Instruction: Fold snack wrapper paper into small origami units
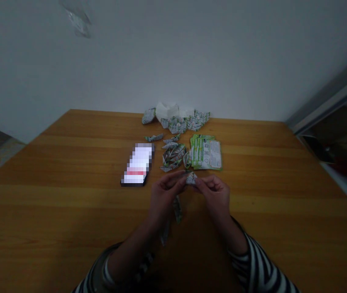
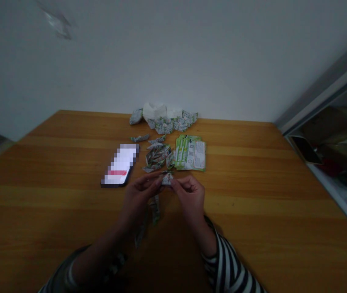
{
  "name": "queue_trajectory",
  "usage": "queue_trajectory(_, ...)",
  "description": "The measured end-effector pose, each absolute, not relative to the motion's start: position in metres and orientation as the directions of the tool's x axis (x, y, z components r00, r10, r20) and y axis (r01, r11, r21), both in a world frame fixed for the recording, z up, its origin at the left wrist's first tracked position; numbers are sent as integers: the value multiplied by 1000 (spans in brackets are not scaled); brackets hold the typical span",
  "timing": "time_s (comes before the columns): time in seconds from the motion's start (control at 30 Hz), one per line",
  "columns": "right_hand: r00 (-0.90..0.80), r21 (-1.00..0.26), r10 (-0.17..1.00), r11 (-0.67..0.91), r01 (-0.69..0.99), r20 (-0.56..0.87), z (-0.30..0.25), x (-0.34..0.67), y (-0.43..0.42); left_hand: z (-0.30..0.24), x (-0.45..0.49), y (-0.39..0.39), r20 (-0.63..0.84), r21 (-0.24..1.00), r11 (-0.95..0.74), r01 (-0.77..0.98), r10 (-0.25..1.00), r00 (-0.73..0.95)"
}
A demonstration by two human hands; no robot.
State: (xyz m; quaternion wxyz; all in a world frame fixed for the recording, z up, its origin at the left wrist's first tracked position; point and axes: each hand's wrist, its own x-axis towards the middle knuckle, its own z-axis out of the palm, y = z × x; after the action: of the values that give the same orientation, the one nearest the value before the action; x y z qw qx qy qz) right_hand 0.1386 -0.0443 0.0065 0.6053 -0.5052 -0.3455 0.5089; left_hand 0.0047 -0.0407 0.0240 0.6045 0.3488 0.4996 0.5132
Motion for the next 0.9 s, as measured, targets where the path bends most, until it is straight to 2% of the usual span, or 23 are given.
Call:
queue_trajectory(0.2, 293, -957, 951, -7, -289, -95, 9, 132, -48, 25, 7, -42, -226, 941, 201, -272, 972, -63)
queue_trajectory(0.4, 230, -950, 966, -42, -309, -117, 7, 135, -43, 23, 5, -39, -168, 968, 157, -194, 985, -38)
queue_trajectory(0.53, 184, -968, 981, -11, -249, -58, 4, 137, -44, 21, 1, -34, -135, 988, 134, -76, 991, -11)
queue_trajectory(0.7, 61, -998, 997, 50, -48, 47, 1, 140, -47, 20, -7, -29, -84, 973, 66, 220, 994, 72)
queue_trajectory(0.77, 15, -999, 999, 38, -32, 38, 1, 141, -46, 20, -8, -29, -77, 970, 55, 235, 994, 84)
queue_trajectory(0.9, 1, -1000, 1000, -24, -6, -24, -1, 141, -42, 23, -2, -35, -46, 987, 51, 155, 998, -32)
